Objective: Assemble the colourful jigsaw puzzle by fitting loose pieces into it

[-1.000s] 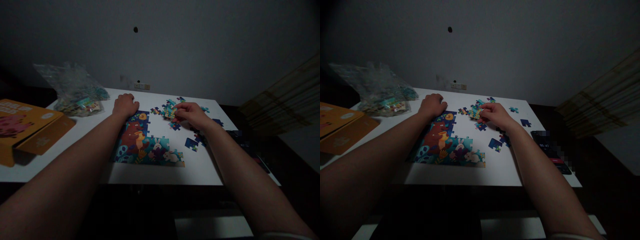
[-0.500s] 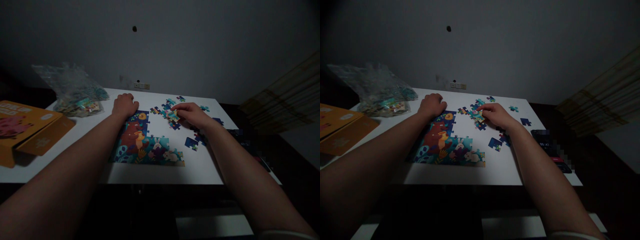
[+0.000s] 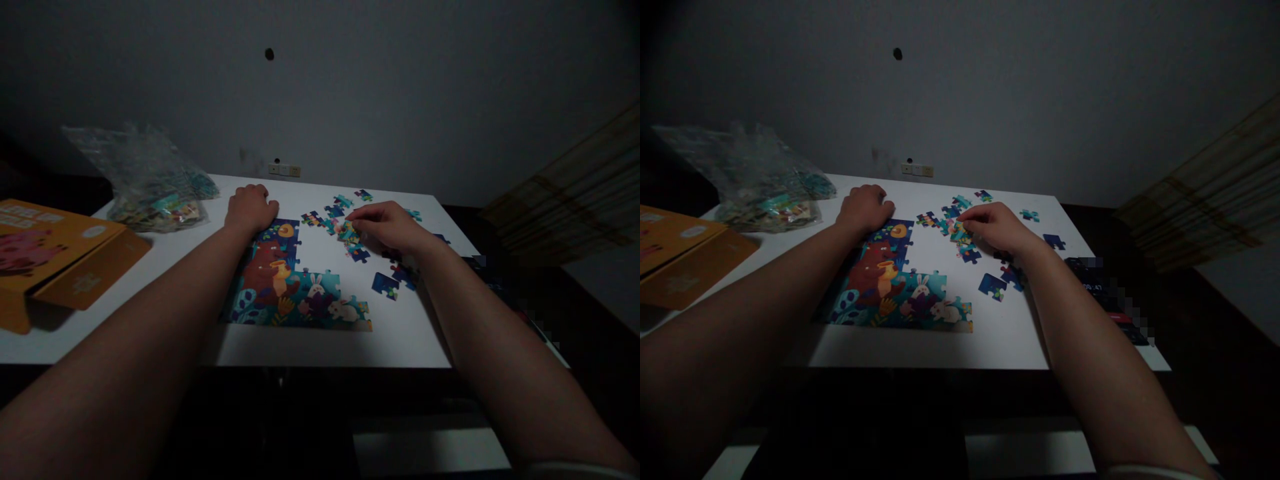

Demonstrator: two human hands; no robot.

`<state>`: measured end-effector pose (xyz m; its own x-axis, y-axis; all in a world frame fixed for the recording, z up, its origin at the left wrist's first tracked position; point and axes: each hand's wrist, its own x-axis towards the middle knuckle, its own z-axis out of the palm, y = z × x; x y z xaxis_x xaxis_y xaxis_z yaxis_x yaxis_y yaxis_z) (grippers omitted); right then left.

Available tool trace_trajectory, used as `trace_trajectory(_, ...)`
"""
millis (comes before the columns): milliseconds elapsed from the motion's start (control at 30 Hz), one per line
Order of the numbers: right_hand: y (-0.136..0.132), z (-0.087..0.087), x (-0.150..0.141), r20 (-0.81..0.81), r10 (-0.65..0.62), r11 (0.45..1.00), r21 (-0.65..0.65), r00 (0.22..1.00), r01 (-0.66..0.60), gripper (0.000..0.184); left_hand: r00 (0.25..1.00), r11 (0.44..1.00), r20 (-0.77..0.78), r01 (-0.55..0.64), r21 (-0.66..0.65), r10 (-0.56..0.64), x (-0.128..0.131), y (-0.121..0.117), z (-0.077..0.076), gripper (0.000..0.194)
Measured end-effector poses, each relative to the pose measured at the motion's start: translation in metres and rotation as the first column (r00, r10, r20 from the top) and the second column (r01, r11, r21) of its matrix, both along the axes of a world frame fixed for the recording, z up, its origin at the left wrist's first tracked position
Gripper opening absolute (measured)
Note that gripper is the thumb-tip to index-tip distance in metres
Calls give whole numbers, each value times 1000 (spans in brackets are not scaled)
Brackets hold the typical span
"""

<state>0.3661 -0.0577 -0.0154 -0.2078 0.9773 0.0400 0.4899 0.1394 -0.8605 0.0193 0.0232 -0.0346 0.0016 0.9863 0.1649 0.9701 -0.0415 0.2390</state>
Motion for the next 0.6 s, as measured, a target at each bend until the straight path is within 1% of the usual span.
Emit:
trace_trajectory(100,-2,1,-1,17,2,1000,-20,1000,-1,40,999,1000,36,18,5,-19,0,-1,0,68)
trace_trajectory(300,-6,3,-3,24,64,997,-43,998,-63,51,996,1000,91,9,1,-9,-1,1,-1,66)
trace_trajectory(433,-5,2,-3,31,86,996,-30,996,-86,51,991,1000,130,4,7,-5,-4,5,-5,65)
trace_trajectory(533,-3,0,-2,46,105,994,-16,993,-104,46,982,1000,190,-4,29,-1,-7,10,-9,57)
trace_trajectory(600,-1,-1,-2,68,112,994,9,991,-113,44,963,998,268,-11,58,-5,-9,14,-13,44)
